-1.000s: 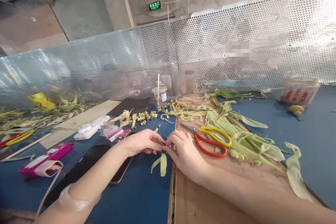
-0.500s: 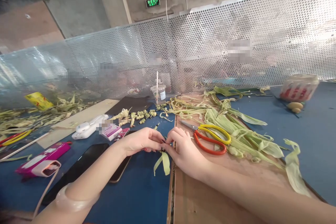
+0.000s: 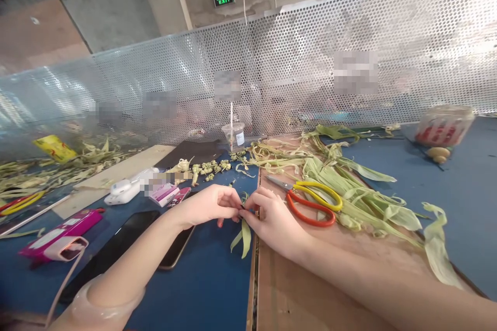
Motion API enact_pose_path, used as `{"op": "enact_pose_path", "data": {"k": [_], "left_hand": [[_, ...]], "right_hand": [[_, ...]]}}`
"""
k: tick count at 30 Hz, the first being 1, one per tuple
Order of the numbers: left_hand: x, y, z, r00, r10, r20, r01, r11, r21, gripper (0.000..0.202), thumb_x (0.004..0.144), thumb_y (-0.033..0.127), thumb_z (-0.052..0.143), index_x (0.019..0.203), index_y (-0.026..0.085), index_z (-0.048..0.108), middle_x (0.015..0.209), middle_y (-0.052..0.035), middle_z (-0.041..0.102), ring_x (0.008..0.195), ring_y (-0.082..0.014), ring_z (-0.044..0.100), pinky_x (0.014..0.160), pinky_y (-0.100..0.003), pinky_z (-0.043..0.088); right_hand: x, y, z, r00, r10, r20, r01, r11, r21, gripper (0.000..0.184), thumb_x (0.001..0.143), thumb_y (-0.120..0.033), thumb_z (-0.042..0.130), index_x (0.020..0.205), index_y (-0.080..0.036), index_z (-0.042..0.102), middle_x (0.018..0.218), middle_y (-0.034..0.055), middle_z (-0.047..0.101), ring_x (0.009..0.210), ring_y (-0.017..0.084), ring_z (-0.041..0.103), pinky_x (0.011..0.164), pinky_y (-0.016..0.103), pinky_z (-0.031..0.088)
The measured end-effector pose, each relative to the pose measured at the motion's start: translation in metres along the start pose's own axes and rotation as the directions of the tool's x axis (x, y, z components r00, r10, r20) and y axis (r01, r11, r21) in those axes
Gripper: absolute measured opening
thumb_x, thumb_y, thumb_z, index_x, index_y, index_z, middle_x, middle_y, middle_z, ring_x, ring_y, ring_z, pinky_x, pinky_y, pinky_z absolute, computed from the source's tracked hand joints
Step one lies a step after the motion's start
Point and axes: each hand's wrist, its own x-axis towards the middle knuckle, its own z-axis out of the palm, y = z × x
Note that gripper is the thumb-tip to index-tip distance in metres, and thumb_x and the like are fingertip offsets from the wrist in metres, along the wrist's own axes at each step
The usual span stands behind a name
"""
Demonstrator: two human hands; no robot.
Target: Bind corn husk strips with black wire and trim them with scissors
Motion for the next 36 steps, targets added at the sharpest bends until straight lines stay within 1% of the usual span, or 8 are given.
{"op": "enact_pose_path", "data": {"k": [2,5,7,11,18,27,33,36], "left_hand": [[0.000,0.000,-0.002,1.000,-0.006,-0.011,0.007,0.998,0.064,0.014,0.066,0.015,0.059,0.080,0.014,0.061,0.071,-0.0030,0.064,0.069,-0.0152,0.060,0.056,-0.024,0.045],[-0.001,0.000,-0.004,0.999,0.033,-0.035,-0.029,0.992,0.123,0.014,0.065,0.014,0.059,0.079,0.014,0.063,0.077,-0.0034,0.066,0.073,-0.0143,0.060,0.072,-0.027,0.046],[-0.001,0.001,-0.004,0.997,0.053,-0.047,-0.045,0.985,0.167,0.015,0.067,0.014,0.057,0.080,0.014,0.063,0.081,-0.0039,0.066,0.077,-0.0151,0.060,0.075,-0.028,0.046],[-0.001,0.000,-0.005,0.993,0.085,-0.080,-0.062,0.966,0.250,0.016,0.067,0.014,0.055,0.080,0.016,0.064,0.083,-0.0037,0.066,0.080,-0.0166,0.060,0.076,-0.029,0.045],[0.003,-0.010,-0.006,0.988,0.118,-0.104,-0.097,0.977,0.188,0.015,0.067,0.014,0.056,0.080,0.015,0.063,0.083,-0.0049,0.067,0.079,-0.0165,0.062,0.077,-0.030,0.047],[0.005,-0.014,-0.009,0.987,0.104,-0.124,-0.076,0.974,0.216,0.015,0.065,0.012,0.055,0.078,0.015,0.062,0.081,-0.0048,0.067,0.078,-0.0168,0.062,0.076,-0.029,0.047],[0.005,-0.012,-0.010,0.985,0.088,-0.147,-0.057,0.977,0.204,0.017,0.063,0.011,0.054,0.078,0.015,0.062,0.082,-0.0049,0.068,0.080,-0.0167,0.062,0.077,-0.028,0.047],[0.004,-0.011,-0.009,0.985,0.058,-0.160,-0.028,0.984,0.178,0.016,0.064,0.011,0.053,0.078,0.015,0.061,0.080,-0.0043,0.066,0.075,-0.0159,0.063,0.069,-0.027,0.050]], "right_hand": [[0.000,0.001,0.000,0.999,0.008,0.032,-0.009,0.999,0.034,0.014,0.083,-0.026,0.050,0.073,-0.020,0.057,0.080,0.0015,0.055,0.076,0.014,0.052,0.073,0.029,0.044],[0.001,0.004,0.002,0.998,0.033,0.060,-0.037,0.997,0.071,0.016,0.085,-0.026,0.047,0.075,-0.020,0.059,0.082,0.0022,0.056,0.074,0.014,0.054,0.067,0.027,0.045],[0.002,0.006,0.003,0.996,0.057,0.063,-0.060,0.996,0.059,0.016,0.084,-0.027,0.047,0.076,-0.020,0.059,0.081,0.0019,0.056,0.071,0.013,0.054,0.064,0.026,0.045],[0.004,0.009,0.006,0.995,0.078,0.056,-0.078,0.997,0.000,0.016,0.083,-0.027,0.049,0.072,-0.020,0.059,0.077,0.0010,0.056,0.064,0.013,0.052,0.060,0.026,0.044],[0.004,0.007,0.005,0.995,0.082,0.051,-0.080,0.995,-0.053,0.015,0.081,-0.022,0.050,0.069,-0.019,0.059,0.079,0.0011,0.055,0.065,0.012,0.052,0.062,0.026,0.044],[0.001,0.004,0.006,0.999,0.011,0.043,-0.007,0.996,-0.094,0.018,0.077,-0.014,0.049,0.059,-0.018,0.048,0.073,0.0008,0.049,0.062,0.011,0.050,0.059,0.025,0.044],[0.000,0.004,0.007,0.999,-0.024,0.022,0.027,0.989,-0.146,0.016,0.074,-0.010,0.049,0.061,-0.018,0.047,0.074,0.0010,0.050,0.062,0.011,0.048,0.058,0.025,0.043],[0.000,0.004,0.007,0.999,-0.028,0.024,0.031,0.987,-0.160,0.016,0.073,-0.009,0.049,0.061,-0.018,0.046,0.074,0.0008,0.049,0.061,0.011,0.047,0.057,0.025,0.042]]}}
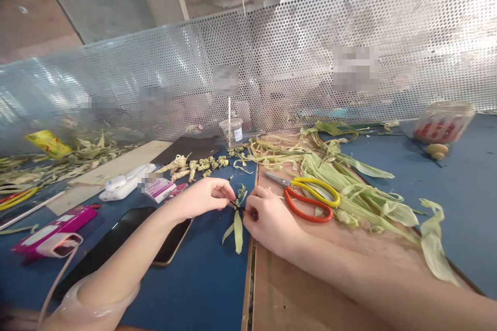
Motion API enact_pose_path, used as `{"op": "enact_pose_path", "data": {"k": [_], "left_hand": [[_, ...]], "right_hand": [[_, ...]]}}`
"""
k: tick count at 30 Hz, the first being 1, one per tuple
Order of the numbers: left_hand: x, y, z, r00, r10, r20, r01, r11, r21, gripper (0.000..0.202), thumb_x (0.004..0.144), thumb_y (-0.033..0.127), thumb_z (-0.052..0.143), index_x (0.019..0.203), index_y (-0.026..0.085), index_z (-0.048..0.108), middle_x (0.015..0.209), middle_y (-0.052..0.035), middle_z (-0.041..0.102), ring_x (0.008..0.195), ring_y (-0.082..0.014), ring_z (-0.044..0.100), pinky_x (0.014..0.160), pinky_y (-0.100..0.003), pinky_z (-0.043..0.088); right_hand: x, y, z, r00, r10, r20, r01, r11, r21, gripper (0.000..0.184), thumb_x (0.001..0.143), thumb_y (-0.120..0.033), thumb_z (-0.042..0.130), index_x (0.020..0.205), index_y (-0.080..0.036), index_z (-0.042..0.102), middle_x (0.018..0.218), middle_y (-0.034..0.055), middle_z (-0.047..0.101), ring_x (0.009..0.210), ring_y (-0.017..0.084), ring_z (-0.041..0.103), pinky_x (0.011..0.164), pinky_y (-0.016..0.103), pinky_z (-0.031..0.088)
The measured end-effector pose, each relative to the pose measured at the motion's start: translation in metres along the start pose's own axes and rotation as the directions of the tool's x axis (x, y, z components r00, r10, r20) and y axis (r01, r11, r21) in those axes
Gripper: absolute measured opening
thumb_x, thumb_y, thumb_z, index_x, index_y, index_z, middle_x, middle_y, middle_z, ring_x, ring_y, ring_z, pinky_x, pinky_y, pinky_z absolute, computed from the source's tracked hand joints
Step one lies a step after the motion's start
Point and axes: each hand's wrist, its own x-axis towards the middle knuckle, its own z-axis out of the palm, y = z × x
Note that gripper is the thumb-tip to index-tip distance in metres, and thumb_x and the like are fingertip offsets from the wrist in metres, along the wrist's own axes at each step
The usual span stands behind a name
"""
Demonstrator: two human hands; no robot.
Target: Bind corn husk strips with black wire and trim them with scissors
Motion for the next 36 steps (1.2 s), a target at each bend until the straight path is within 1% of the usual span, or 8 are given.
{"op": "enact_pose_path", "data": {"k": [4,10,15,19,23,27,32,36], "left_hand": [[0.000,-0.001,0.001,0.998,-0.040,-0.047,0.037,0.997,-0.065,0.013,0.067,0.012,0.051,0.077,0.015,0.059,0.079,-0.0037,0.063,0.074,-0.0168,0.064,0.058,-0.026,0.053],[0.002,-0.007,0.003,0.990,-0.089,-0.111,0.071,0.985,-0.157,0.009,0.071,0.010,0.052,0.078,0.014,0.057,0.087,-0.0053,0.060,0.072,-0.0174,0.067,0.061,-0.029,0.056],[0.002,-0.006,0.004,0.982,-0.120,-0.145,0.093,0.980,-0.178,0.004,0.073,0.013,0.055,0.077,0.014,0.054,0.089,-0.0055,0.057,0.068,-0.0165,0.067,0.060,-0.029,0.057],[0.003,-0.008,0.005,0.977,-0.131,-0.171,0.099,0.977,-0.188,0.008,0.073,0.015,0.058,0.077,0.016,0.050,0.087,-0.0037,0.056,0.065,-0.0152,0.067,0.060,-0.030,0.057],[0.004,-0.011,0.006,0.967,-0.146,-0.211,0.104,0.975,-0.197,0.011,0.074,0.015,0.056,0.078,0.017,0.047,0.087,-0.0025,0.054,0.064,-0.0145,0.067,0.061,-0.029,0.056],[0.004,-0.009,0.007,0.960,-0.160,-0.231,0.117,0.975,-0.188,0.013,0.074,0.013,0.054,0.079,0.019,0.044,0.089,-0.0021,0.052,0.063,-0.0150,0.067,0.060,-0.030,0.056],[0.003,-0.005,0.008,0.952,-0.191,-0.239,0.159,0.976,-0.149,0.016,0.073,0.012,0.052,0.077,0.020,0.039,0.084,-0.0009,0.051,0.061,-0.0149,0.066,0.056,-0.028,0.055],[0.004,-0.008,0.007,0.962,-0.151,-0.228,0.150,0.988,-0.021,0.014,0.071,0.014,0.051,0.079,0.020,0.041,0.084,-0.0021,0.054,0.059,-0.0132,0.063,0.050,-0.024,0.052]], "right_hand": [[0.000,0.000,0.000,1.000,0.008,0.014,-0.008,1.000,-0.025,0.016,0.073,-0.009,0.050,0.062,-0.018,0.045,0.075,0.0006,0.048,0.060,0.010,0.046,0.057,0.024,0.041],[-0.001,0.001,0.000,1.000,-0.003,0.002,0.003,0.999,-0.048,0.019,0.073,-0.010,0.052,0.060,-0.019,0.043,0.072,-0.0006,0.046,0.058,0.010,0.041,0.055,0.024,0.039],[0.000,0.001,0.001,1.000,-0.026,-0.012,0.025,0.999,-0.046,0.020,0.071,-0.007,0.052,0.059,-0.019,0.041,0.071,-0.0009,0.045,0.057,0.010,0.040,0.054,0.023,0.038],[-0.001,0.001,0.003,0.998,-0.055,-0.010,0.054,0.997,-0.054,0.023,0.068,-0.003,0.051,0.058,-0.018,0.039,0.072,-0.0008,0.044,0.058,0.010,0.039,0.053,0.023,0.037],[-0.001,0.002,0.005,0.996,-0.091,-0.023,0.090,0.995,-0.051,0.024,0.065,0.002,0.049,0.057,-0.018,0.038,0.080,0.0012,0.044,0.063,0.010,0.041,0.056,0.023,0.038],[0.000,0.005,0.005,0.995,-0.090,-0.053,0.089,0.996,-0.020,0.025,0.069,-0.002,0.052,0.056,-0.018,0.037,0.087,0.0032,0.042,0.064,0.010,0.042,0.055,0.024,0.039],[0.001,0.006,0.004,0.995,-0.088,-0.056,0.086,0.996,-0.031,0.025,0.072,-0.007,0.054,0.056,-0.018,0.038,0.091,0.0042,0.044,0.067,0.011,0.044,0.058,0.026,0.041],[0.001,0.007,0.004,0.999,-0.026,-0.036,0.024,0.998,-0.052,0.018,0.074,-0.009,0.052,0.060,-0.018,0.045,0.089,0.0046,0.046,0.074,0.014,0.047,0.065,0.028,0.044]]}}
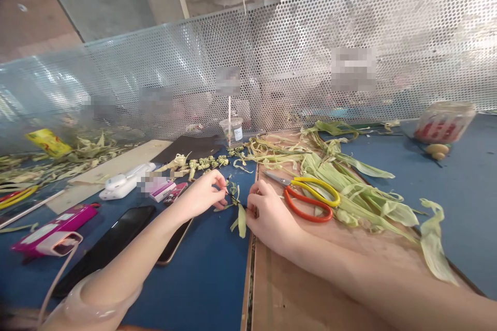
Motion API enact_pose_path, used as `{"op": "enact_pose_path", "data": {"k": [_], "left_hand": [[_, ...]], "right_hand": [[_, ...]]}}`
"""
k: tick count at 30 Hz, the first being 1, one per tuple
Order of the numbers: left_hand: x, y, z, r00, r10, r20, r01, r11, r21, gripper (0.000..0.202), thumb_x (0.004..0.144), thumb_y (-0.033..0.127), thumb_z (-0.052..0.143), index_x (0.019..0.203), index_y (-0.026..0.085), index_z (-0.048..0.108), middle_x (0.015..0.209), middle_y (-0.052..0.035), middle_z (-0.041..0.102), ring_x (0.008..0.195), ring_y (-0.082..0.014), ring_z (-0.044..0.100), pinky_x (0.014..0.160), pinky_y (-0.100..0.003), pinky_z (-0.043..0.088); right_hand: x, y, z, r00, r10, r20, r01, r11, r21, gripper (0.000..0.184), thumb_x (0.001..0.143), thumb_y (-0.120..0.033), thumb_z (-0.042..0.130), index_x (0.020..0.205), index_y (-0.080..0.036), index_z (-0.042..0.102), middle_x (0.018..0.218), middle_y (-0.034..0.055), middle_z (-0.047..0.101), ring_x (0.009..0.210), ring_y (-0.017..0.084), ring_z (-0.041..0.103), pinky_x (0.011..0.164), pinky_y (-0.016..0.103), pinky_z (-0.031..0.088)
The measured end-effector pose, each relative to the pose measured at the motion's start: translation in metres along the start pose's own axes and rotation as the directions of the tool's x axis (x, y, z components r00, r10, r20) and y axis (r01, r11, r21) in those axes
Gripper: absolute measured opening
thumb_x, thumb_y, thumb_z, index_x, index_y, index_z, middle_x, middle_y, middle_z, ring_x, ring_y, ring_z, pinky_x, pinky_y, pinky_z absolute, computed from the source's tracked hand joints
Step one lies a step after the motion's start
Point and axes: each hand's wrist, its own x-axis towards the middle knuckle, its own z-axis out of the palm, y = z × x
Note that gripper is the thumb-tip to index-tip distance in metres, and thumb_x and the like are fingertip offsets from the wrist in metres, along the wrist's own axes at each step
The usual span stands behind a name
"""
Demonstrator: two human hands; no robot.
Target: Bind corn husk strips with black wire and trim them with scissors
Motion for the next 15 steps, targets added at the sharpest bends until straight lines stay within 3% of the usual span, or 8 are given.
{"op": "enact_pose_path", "data": {"k": [4,10,15], "left_hand": [[0.000,0.000,-0.004,0.999,0.042,0.030,-0.045,0.995,0.092,0.018,0.068,0.014,0.051,0.085,0.018,0.051,0.090,-0.0044,0.058,0.058,-0.0122,0.059,0.046,-0.022,0.046],[-0.004,0.009,-0.010,0.988,0.103,0.119,-0.129,0.962,0.242,0.030,0.069,0.022,0.056,0.098,0.019,0.062,0.095,-0.0050,0.063,0.068,-0.0150,0.058,0.061,-0.026,0.046],[-0.002,0.011,-0.008,0.978,0.176,0.108,-0.199,0.942,0.269,0.018,0.068,0.028,0.062,0.081,0.019,0.069,0.083,-0.0027,0.067,0.071,-0.0178,0.059,0.066,-0.028,0.044]], "right_hand": [[-0.001,0.004,0.000,0.995,0.092,-0.026,-0.094,0.990,-0.103,0.004,0.074,-0.017,0.054,0.077,-0.019,0.054,0.086,0.0054,0.049,0.085,0.021,0.046,0.076,0.037,0.044],[0.000,0.010,0.002,0.995,0.099,0.026,-0.097,0.992,-0.079,0.019,0.076,-0.024,0.057,0.095,-0.021,0.062,0.095,0.0068,0.053,0.091,0.022,0.047,0.081,0.038,0.042],[0.007,0.007,0.003,0.996,0.076,0.049,-0.073,0.995,-0.061,0.013,0.077,-0.025,0.059,0.088,-0.024,0.066,0.095,0.0048,0.057,0.090,0.022,0.047,0.081,0.039,0.040]]}}
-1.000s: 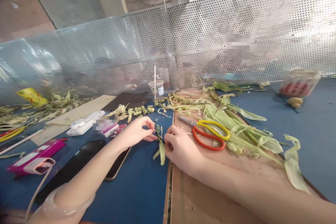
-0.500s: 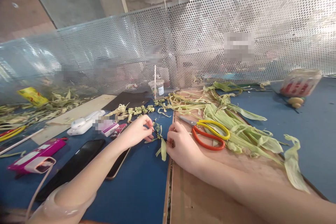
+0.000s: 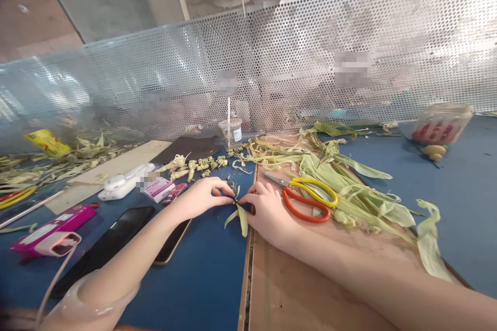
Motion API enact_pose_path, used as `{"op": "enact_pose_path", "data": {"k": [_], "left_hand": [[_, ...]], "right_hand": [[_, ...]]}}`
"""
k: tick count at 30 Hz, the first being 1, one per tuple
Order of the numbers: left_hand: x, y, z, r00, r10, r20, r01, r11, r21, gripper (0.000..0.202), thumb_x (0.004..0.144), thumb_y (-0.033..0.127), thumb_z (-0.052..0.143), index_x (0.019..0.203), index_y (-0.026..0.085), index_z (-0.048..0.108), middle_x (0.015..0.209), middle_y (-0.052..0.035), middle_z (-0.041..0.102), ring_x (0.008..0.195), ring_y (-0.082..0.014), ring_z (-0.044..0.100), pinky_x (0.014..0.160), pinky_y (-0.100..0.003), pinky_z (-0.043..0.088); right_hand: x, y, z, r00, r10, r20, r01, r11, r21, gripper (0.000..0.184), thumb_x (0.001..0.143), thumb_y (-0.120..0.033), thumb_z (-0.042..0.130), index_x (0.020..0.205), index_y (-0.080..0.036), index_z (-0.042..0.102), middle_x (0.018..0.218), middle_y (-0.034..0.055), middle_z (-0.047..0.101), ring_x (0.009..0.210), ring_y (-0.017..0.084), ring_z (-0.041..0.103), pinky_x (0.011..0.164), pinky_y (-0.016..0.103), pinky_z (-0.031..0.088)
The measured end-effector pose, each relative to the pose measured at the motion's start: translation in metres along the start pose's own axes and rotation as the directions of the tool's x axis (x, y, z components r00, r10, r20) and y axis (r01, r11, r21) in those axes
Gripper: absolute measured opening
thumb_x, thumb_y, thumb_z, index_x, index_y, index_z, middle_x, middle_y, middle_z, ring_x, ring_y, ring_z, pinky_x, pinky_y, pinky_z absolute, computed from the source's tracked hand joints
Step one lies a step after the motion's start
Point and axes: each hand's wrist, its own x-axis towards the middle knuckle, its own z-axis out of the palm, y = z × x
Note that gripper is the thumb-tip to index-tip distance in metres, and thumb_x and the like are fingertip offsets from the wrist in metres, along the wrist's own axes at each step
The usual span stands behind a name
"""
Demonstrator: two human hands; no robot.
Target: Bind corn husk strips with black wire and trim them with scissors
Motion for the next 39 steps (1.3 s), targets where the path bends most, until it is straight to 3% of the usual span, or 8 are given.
{"op": "enact_pose_path", "data": {"k": [6,10,12,17,25,31,39], "left_hand": [[0.001,0.001,0.000,0.999,0.019,-0.032,-0.023,0.991,-0.135,0.016,0.070,0.032,0.062,0.072,0.017,0.067,0.075,-0.0021,0.067,0.072,-0.0175,0.060,0.069,-0.027,0.043],[-0.001,0.003,0.000,1.000,-0.003,0.017,0.008,0.946,-0.323,0.021,0.073,0.037,0.061,0.075,0.016,0.064,0.070,-0.0005,0.062,0.058,-0.0114,0.053,0.054,-0.023,0.040],[-0.002,0.006,0.001,0.998,-0.029,0.053,0.049,0.905,-0.423,0.023,0.074,0.037,0.060,0.076,0.015,0.063,0.069,-0.0007,0.059,0.055,-0.0098,0.050,0.048,-0.022,0.037],[-0.005,0.014,-0.001,0.988,-0.068,0.136,0.142,0.736,-0.662,0.018,0.074,0.031,0.063,0.077,0.013,0.061,0.077,-0.0046,0.059,0.073,-0.0133,0.056,0.047,-0.018,0.037],[-0.008,0.021,0.000,0.985,-0.002,0.175,0.145,0.572,-0.808,0.020,0.077,0.030,0.062,0.069,0.013,0.054,0.085,-0.0050,0.063,0.056,-0.0044,0.047,0.044,-0.017,0.031],[-0.008,0.020,0.003,0.989,-0.011,0.150,0.128,0.594,-0.794,0.020,0.077,0.031,0.061,0.071,0.013,0.054,0.089,-0.0071,0.063,0.058,-0.0059,0.048,0.043,-0.018,0.030],[-0.007,0.018,0.004,0.989,-0.041,0.140,0.132,0.659,-0.740,0.021,0.078,0.033,0.059,0.075,0.013,0.055,0.079,-0.0045,0.059,0.053,-0.0062,0.046,0.044,-0.019,0.032]], "right_hand": [[0.003,-0.004,-0.005,1.000,0.025,0.012,-0.025,0.999,0.024,0.011,0.079,-0.018,0.056,0.070,-0.021,0.061,0.080,0.0017,0.058,0.080,0.018,0.047,0.076,0.035,0.039],[0.000,-0.002,-0.006,0.998,0.056,0.001,-0.056,0.997,0.054,0.010,0.079,-0.016,0.052,0.073,-0.020,0.059,0.079,0.0013,0.058,0.080,0.018,0.048,0.072,0.032,0.039],[-0.001,-0.001,-0.006,0.999,0.046,0.017,-0.047,0.994,0.096,0.011,0.080,-0.015,0.050,0.077,-0.020,0.058,0.080,0.0008,0.059,0.080,0.017,0.050,0.073,0.031,0.039],[-0.005,-0.005,-0.007,0.996,0.088,0.016,-0.089,0.977,0.193,0.011,0.082,-0.016,0.044,0.081,-0.020,0.054,0.077,0.0002,0.059,0.074,0.015,0.053,0.068,0.028,0.040],[-0.004,-0.005,-0.010,0.998,0.056,0.022,-0.060,0.967,0.247,0.014,0.086,-0.017,0.037,0.076,-0.020,0.047,0.073,-0.0010,0.057,0.069,0.013,0.053,0.065,0.025,0.040],[-0.005,-0.012,-0.015,0.997,0.051,0.058,-0.060,0.982,0.177,0.022,0.085,-0.015,0.036,0.079,-0.019,0.056,0.074,0.0014,0.061,0.065,0.013,0.054,0.063,0.024,0.040],[-0.007,-0.014,-0.014,0.999,0.030,0.033,-0.034,0.993,0.117,0.024,0.084,-0.013,0.037,0.079,-0.019,0.059,0.071,0.0013,0.063,0.062,0.013,0.056,0.057,0.023,0.039]]}}
